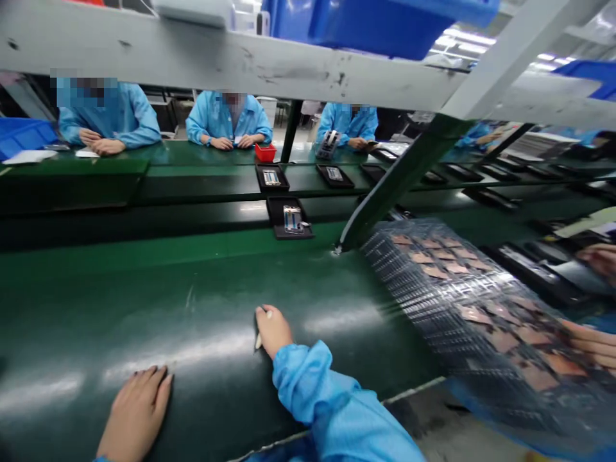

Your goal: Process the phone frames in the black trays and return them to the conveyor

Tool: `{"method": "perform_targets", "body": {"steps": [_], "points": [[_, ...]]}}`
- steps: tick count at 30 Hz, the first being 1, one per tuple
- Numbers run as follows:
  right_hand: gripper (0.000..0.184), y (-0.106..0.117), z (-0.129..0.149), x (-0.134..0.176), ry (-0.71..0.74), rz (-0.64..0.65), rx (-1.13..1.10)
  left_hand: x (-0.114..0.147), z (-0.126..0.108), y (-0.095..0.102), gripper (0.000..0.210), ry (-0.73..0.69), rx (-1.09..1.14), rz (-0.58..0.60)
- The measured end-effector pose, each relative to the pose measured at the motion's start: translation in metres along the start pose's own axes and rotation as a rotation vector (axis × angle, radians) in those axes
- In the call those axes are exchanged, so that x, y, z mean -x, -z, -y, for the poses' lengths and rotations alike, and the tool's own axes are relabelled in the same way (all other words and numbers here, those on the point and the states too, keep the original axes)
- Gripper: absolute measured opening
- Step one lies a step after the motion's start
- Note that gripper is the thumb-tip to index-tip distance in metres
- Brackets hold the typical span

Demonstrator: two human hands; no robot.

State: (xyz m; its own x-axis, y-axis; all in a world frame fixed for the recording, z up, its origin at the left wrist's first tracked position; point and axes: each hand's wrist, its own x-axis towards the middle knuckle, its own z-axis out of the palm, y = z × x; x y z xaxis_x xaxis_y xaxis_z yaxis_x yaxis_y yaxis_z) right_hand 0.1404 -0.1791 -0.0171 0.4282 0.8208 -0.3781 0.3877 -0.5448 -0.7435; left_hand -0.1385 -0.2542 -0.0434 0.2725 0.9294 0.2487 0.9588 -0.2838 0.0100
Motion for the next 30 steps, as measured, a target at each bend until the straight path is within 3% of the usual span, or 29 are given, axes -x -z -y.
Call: {"method": "perform_targets", "body": {"steps": [4, 8, 12, 15, 20, 23, 25, 28, 30], "points": [[0.032, 0.019, 0.02, -0.051, 0.058, 0.04, 0.104, -0.008, -0.009, -0.004, 0.054, 0.035, -0.098, -0.041], [0.026, 0.065, 0.04, -0.115, 0.113, -0.07, 0.305, -0.039, -0.039, -0.005, 0.067, 0.228, -0.25, -0.007], [0.033, 0.103, 0.046, -0.171, 0.074, -0.208, 0.447, -0.064, -0.059, -0.01, 0.069, 0.309, -0.309, 0.016], [0.041, 0.116, 0.046, -0.205, 0.033, -0.263, 0.536, -0.068, -0.059, -0.012, 0.062, 0.292, -0.335, 0.003], [0.039, 0.12, 0.055, -0.238, 0.062, -0.122, 0.779, -0.064, -0.057, -0.008, 0.045, 0.262, -0.303, 0.01], [0.035, 0.115, 0.067, -0.224, 0.152, -0.101, 0.847, -0.064, -0.058, -0.006, 0.042, 0.296, -0.277, 0.018], [0.037, 0.108, 0.073, -0.196, 0.284, -0.102, 0.921, -0.065, -0.059, -0.005, 0.045, 0.321, -0.27, 0.032], [0.041, 0.093, 0.067, -0.126, 0.488, -0.017, 1.002, -0.068, -0.058, -0.004, 0.053, 0.353, -0.216, 0.059], [0.037, 0.078, 0.052, -0.069, 0.638, 0.155, 0.988, -0.067, -0.059, -0.002, 0.054, 0.391, -0.114, 0.085]]}}
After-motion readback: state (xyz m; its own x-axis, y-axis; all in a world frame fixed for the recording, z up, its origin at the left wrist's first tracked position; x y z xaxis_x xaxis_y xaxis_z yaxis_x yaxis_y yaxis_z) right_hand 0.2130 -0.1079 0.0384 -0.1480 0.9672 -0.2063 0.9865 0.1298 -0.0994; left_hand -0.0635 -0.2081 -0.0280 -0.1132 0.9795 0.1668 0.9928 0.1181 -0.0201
